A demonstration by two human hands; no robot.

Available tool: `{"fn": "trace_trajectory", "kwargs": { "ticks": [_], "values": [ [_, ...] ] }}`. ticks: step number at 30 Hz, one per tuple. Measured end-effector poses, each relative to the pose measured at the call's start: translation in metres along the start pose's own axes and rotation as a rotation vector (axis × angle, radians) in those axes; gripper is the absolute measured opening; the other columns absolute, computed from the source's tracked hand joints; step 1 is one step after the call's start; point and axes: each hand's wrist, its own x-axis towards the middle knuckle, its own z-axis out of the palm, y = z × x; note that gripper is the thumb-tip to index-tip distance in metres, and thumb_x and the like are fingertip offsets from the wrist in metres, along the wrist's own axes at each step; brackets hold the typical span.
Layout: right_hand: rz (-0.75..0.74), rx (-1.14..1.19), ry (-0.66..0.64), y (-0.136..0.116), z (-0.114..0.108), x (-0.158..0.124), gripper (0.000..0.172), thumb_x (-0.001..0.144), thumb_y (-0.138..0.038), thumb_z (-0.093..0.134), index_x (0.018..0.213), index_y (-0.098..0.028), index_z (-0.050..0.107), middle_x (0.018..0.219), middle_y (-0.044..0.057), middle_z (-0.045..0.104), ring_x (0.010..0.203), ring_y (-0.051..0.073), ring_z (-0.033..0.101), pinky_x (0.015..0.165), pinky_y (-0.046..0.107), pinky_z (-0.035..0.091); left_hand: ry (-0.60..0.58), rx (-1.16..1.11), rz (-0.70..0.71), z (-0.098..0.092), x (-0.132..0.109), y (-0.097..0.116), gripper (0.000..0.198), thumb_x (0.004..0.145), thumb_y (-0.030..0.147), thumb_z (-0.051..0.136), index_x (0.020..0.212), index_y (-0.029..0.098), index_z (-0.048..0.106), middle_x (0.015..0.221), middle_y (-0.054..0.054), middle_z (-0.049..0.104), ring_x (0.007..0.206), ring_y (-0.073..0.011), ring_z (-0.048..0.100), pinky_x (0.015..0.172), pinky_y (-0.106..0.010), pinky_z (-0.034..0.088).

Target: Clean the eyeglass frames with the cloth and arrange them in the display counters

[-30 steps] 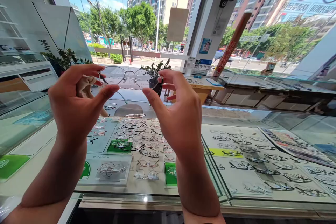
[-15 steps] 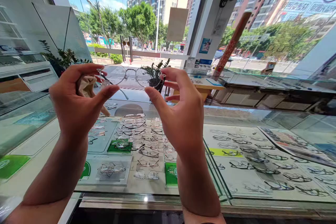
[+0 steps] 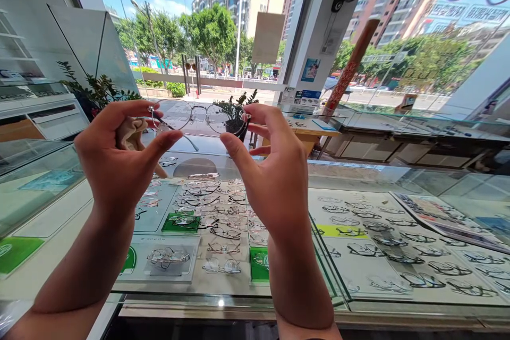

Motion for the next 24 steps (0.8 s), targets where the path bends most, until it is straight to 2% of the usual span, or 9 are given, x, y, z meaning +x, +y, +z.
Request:
{"fn": "trace_trajectory", "kwargs": {
  "ticks": [10, 17, 24],
  "values": [
    [0.043, 0.038, 0.024, -0.0055, 0.0002, 0.0002, 0.038, 0.097, -0.045, 0.087, 0.128, -0.029, 0.074, 0.132, 0.008, 0.081, 0.117, 0.03, 0.082, 0.078, 0.041, 0.074, 0.015, 0.067, -0.002, -0.0028, -0.0007, 0.0053, 0.046, 0.089, 0.064, 0.093, 0.124, 0.037, 0.079, 0.112, -0.002, 0.08, 0.095, -0.0267, 0.077, 0.085, -0.048, 0.065],
    [0.031, 0.025, 0.007, -0.0022, 0.0006, 0.0007, 0.038, 0.098, -0.047, 0.085, 0.13, -0.029, 0.075, 0.132, 0.008, 0.081, 0.116, 0.03, 0.082, 0.077, 0.041, 0.074, 0.01, 0.05, 0.001, -0.0023, -0.0007, 0.0045, 0.047, 0.09, 0.068, 0.09, 0.124, 0.038, 0.078, 0.112, -0.002, 0.078, 0.1, -0.0276, 0.076, 0.087, -0.049, 0.065],
    [0.01, -0.016, -0.035, 0.001, 0.0005, 0.0007, 0.042, 0.101, -0.051, 0.08, 0.138, -0.031, 0.074, 0.132, 0.01, 0.081, 0.116, 0.031, 0.081, 0.083, 0.044, 0.073, 0.017, 0.063, 0.011, -0.0045, 0.0011, 0.0059, 0.045, 0.088, 0.068, 0.092, 0.119, 0.038, 0.079, 0.113, -0.005, 0.074, 0.11, -0.032, 0.072, 0.089, -0.052, 0.062]
  ]
}}
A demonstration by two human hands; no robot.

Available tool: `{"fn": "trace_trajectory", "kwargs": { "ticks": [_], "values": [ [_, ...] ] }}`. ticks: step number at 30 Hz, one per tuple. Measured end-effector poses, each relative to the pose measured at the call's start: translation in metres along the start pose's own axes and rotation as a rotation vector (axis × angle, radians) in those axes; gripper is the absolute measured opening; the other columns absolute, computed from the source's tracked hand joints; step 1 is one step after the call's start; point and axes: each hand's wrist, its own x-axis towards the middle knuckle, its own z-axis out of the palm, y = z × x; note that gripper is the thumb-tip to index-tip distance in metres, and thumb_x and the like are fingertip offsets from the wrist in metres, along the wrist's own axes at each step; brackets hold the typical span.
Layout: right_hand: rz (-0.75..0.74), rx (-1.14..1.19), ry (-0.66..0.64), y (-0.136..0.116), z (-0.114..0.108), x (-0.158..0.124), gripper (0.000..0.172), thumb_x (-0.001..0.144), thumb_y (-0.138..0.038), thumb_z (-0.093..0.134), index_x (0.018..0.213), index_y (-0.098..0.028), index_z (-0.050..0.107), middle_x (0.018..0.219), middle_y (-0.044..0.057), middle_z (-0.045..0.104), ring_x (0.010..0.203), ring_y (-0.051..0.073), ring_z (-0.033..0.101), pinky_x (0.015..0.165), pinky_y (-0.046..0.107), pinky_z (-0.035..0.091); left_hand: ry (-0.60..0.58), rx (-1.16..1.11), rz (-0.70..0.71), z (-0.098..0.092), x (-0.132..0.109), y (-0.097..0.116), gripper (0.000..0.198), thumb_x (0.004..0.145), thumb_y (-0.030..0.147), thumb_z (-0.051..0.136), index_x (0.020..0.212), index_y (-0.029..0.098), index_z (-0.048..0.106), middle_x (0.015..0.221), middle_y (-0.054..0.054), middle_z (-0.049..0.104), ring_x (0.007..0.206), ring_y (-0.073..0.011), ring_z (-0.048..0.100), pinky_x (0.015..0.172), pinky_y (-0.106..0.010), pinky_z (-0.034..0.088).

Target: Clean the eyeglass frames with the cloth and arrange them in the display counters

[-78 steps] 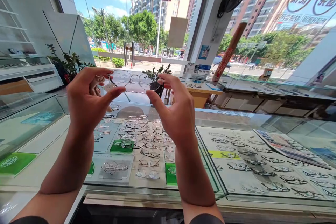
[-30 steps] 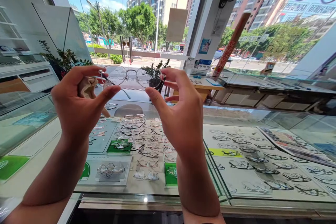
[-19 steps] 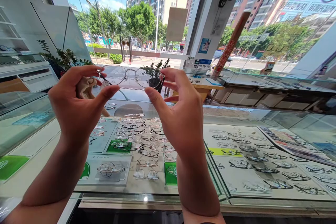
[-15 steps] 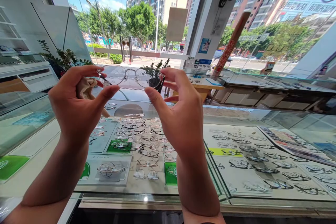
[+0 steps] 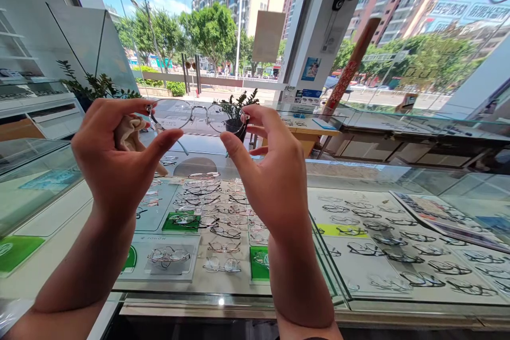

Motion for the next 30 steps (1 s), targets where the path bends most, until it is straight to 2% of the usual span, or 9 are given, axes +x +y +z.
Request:
{"fn": "trace_trajectory", "kwargs": {
  "ticks": [6, 15, 24, 30],
  "values": [
    [0.016, -0.055, -0.028, -0.0004, 0.0002, 0.0004, 0.043, 0.102, -0.052, 0.078, 0.138, -0.028, 0.073, 0.134, 0.012, 0.081, 0.116, 0.032, 0.081, 0.088, 0.047, 0.071, -0.003, 0.005, 0.003, 0.0001, -0.0004, 0.0004, 0.053, 0.085, 0.076, 0.09, 0.121, 0.038, 0.078, 0.117, -0.006, 0.074, 0.118, -0.0351, 0.07, 0.091, -0.053, 0.062],
    [-0.008, -0.07, -0.03, -0.001, 0.0022, -0.0016, 0.039, 0.106, -0.049, 0.073, 0.139, -0.028, 0.072, 0.135, 0.012, 0.08, 0.115, 0.03, 0.08, 0.091, 0.049, 0.07, 0.02, 0.031, 0.035, 0.0014, -0.0009, 0.0002, 0.055, 0.085, 0.076, 0.089, 0.122, 0.038, 0.079, 0.114, -0.007, 0.074, 0.114, -0.0342, 0.07, 0.09, -0.052, 0.064],
    [0.007, -0.06, 0.003, -0.0042, 0.001, -0.0013, 0.041, 0.104, -0.05, 0.077, 0.138, -0.028, 0.073, 0.137, 0.012, 0.079, 0.115, 0.031, 0.079, 0.095, 0.052, 0.069, -0.008, -0.006, 0.0, 0.0003, -0.0005, -0.0019, 0.049, 0.089, 0.07, 0.089, 0.127, 0.04, 0.08, 0.117, -0.006, 0.074, 0.113, -0.0335, 0.071, 0.086, -0.052, 0.063],
    [-0.044, -0.06, 0.011, -0.0037, -0.0006, -0.001, 0.04, 0.104, -0.05, 0.077, 0.138, -0.031, 0.073, 0.136, 0.009, 0.079, 0.116, 0.03, 0.079, 0.097, 0.052, 0.07, 0.0, 0.04, 0.026, 0.003, 0.0005, -0.004, 0.049, 0.089, 0.071, 0.088, 0.127, 0.04, 0.081, 0.114, -0.005, 0.078, 0.107, -0.0323, 0.073, 0.082, -0.051, 0.063]
  ]
}}
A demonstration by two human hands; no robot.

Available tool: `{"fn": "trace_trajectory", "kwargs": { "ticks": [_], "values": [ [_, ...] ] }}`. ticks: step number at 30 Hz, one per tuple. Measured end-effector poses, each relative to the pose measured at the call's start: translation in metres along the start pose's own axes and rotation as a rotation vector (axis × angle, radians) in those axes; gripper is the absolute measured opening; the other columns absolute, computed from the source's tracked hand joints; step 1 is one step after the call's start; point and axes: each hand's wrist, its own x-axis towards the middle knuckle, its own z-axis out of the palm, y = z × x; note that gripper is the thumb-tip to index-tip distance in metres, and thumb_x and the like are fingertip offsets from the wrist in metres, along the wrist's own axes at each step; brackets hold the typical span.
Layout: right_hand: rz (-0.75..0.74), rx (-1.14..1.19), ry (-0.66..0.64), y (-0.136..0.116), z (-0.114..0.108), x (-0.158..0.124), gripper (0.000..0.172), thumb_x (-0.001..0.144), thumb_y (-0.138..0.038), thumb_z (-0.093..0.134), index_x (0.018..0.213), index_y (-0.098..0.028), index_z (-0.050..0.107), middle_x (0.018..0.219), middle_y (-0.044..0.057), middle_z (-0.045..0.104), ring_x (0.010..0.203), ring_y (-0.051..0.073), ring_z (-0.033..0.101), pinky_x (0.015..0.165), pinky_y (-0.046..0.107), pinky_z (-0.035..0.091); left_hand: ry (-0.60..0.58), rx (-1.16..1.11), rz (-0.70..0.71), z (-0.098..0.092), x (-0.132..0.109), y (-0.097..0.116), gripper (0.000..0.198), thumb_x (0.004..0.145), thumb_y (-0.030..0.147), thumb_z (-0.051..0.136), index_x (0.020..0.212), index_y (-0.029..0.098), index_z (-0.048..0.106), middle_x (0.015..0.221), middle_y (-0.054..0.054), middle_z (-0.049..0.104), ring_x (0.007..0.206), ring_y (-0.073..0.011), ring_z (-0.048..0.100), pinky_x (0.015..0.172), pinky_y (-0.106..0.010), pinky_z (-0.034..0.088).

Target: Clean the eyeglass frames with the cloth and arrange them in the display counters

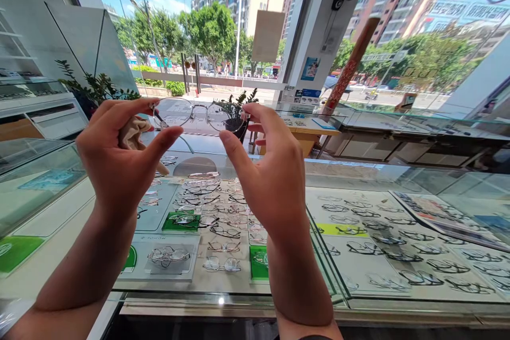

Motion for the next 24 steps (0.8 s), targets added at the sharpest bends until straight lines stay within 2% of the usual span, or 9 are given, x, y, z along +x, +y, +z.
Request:
{"fn": "trace_trajectory", "kwargs": {
  "ticks": [7, 17, 24],
  "values": [
    [-0.015, -0.004, -0.001, -0.0025, -0.0015, -0.0001, 0.036, 0.106, -0.046, 0.075, 0.139, -0.031, 0.073, 0.136, 0.009, 0.08, 0.116, 0.03, 0.079, 0.097, 0.052, 0.069, 0.028, 0.014, -0.011, 0.0021, -0.0008, -0.0018, 0.051, 0.091, 0.07, 0.088, 0.131, 0.04, 0.079, 0.116, -0.003, 0.081, 0.098, -0.0289, 0.076, 0.084, -0.05, 0.064],
    [-0.023, -0.016, -0.005, -0.0063, -0.003, 0.0, 0.032, 0.109, -0.04, 0.07, 0.139, -0.031, 0.075, 0.136, 0.008, 0.081, 0.116, 0.029, 0.079, 0.1, 0.052, 0.069, 0.023, -0.051, -0.062, 0.0036, -0.0009, -0.0043, 0.051, 0.089, 0.07, 0.09, 0.127, 0.038, 0.079, 0.116, -0.004, 0.079, 0.106, -0.0305, 0.077, 0.087, -0.049, 0.064],
    [-0.02, -0.016, -0.023, -0.0011, -0.0018, 0.0005, 0.036, 0.11, -0.046, 0.068, 0.142, -0.032, 0.074, 0.139, 0.009, 0.08, 0.119, 0.031, 0.079, 0.1, 0.054, 0.069, 0.039, -0.021, -0.025, 0.0035, -0.0019, -0.0042, 0.054, 0.089, 0.075, 0.087, 0.127, 0.038, 0.077, 0.115, -0.004, 0.077, 0.106, -0.0299, 0.076, 0.085, -0.048, 0.065]
  ]
}}
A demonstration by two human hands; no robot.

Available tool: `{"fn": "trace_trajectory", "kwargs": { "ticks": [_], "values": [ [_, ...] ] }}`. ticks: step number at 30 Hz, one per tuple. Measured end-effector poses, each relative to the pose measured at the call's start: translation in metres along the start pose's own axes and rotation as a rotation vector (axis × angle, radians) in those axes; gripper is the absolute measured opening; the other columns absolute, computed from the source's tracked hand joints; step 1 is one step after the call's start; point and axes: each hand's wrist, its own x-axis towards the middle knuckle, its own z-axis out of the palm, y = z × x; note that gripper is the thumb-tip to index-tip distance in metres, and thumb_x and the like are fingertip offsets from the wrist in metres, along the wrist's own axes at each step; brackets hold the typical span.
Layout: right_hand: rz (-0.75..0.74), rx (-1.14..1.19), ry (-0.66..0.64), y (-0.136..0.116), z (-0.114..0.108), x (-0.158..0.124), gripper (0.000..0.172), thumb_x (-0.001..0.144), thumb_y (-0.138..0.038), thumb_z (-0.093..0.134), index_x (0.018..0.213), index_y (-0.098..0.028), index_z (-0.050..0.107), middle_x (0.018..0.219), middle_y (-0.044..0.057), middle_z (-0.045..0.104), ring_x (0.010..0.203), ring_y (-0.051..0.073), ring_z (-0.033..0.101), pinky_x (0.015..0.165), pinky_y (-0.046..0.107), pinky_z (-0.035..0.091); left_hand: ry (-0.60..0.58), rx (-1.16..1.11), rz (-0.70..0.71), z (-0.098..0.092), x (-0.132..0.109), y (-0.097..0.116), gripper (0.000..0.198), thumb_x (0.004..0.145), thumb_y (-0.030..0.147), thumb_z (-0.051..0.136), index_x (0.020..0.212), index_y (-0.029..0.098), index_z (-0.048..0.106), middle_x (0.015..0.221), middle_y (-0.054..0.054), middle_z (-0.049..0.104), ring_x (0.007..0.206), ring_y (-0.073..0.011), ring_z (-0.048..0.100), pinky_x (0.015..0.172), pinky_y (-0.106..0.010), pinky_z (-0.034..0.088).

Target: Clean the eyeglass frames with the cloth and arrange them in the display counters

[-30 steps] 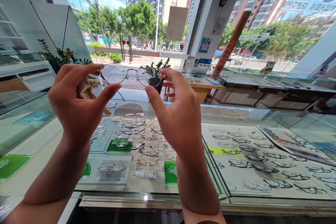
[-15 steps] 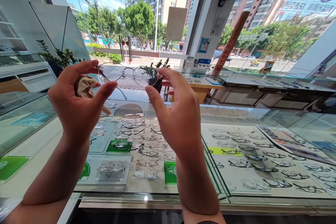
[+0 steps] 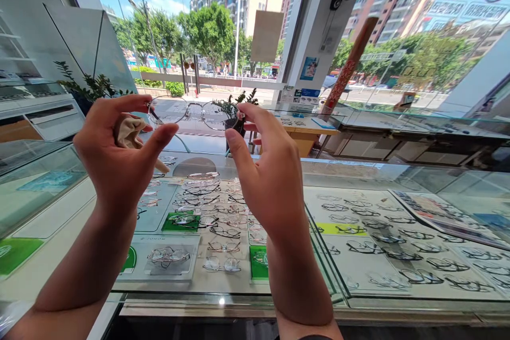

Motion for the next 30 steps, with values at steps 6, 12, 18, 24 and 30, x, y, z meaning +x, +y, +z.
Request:
{"fn": "trace_trajectory", "kwargs": {
  "ticks": [6, 12, 18, 24, 30],
  "values": [
    [-0.005, -0.014, -0.012, 0.0023, 0.0008, -0.0002, 0.037, 0.11, -0.045, 0.067, 0.143, -0.032, 0.075, 0.14, 0.009, 0.08, 0.12, 0.032, 0.079, 0.101, 0.056, 0.068, 0.023, 0.044, 0.032, -0.001, -0.0003, 0.002, 0.054, 0.089, 0.075, 0.086, 0.127, 0.038, 0.077, 0.113, -0.005, 0.075, 0.103, -0.03, 0.075, 0.09, -0.05, 0.065],
    [0.01, -0.013, -0.004, 0.0009, 0.0016, -0.0008, 0.037, 0.11, -0.042, 0.067, 0.144, -0.031, 0.075, 0.139, 0.009, 0.081, 0.119, 0.031, 0.079, 0.101, 0.056, 0.068, 0.042, 0.074, 0.064, -0.0021, -0.0002, 0.005, 0.049, 0.09, 0.072, 0.087, 0.125, 0.04, 0.078, 0.11, -0.005, 0.076, 0.105, -0.032, 0.074, 0.089, -0.054, 0.065],
    [0.023, -0.013, -0.027, 0.0034, 0.0029, -0.0005, 0.039, 0.11, -0.046, 0.065, 0.145, -0.03, 0.074, 0.14, 0.011, 0.081, 0.12, 0.032, 0.079, 0.103, 0.056, 0.068, 0.064, 0.091, 0.09, -0.0021, 0.0001, 0.0063, 0.05, 0.089, 0.072, 0.087, 0.126, 0.04, 0.078, 0.111, -0.005, 0.076, 0.113, -0.0342, 0.074, 0.085, -0.053, 0.066],
    [0.041, -0.026, -0.036, 0.0024, 0.0046, -0.0007, 0.04, 0.111, -0.043, 0.064, 0.146, -0.028, 0.073, 0.142, 0.013, 0.079, 0.123, 0.033, 0.078, 0.105, 0.057, 0.066, 0.072, 0.067, 0.08, -0.0007, -0.0009, 0.0058, 0.05, 0.089, 0.07, 0.089, 0.127, 0.039, 0.079, 0.113, -0.006, 0.076, 0.117, -0.0351, 0.073, 0.088, -0.053, 0.066],
    [0.025, 0.004, -0.025, 0.0053, 0.0061, -0.0005, 0.04, 0.11, -0.041, 0.064, 0.147, -0.027, 0.073, 0.142, 0.013, 0.078, 0.124, 0.034, 0.077, 0.104, 0.057, 0.066, 0.078, 0.016, 0.047, 0.0012, -0.0015, 0.0054, 0.049, 0.087, 0.066, 0.093, 0.126, 0.038, 0.08, 0.114, -0.007, 0.077, 0.118, -0.0354, 0.073, 0.09, -0.052, 0.066]
  ]
}}
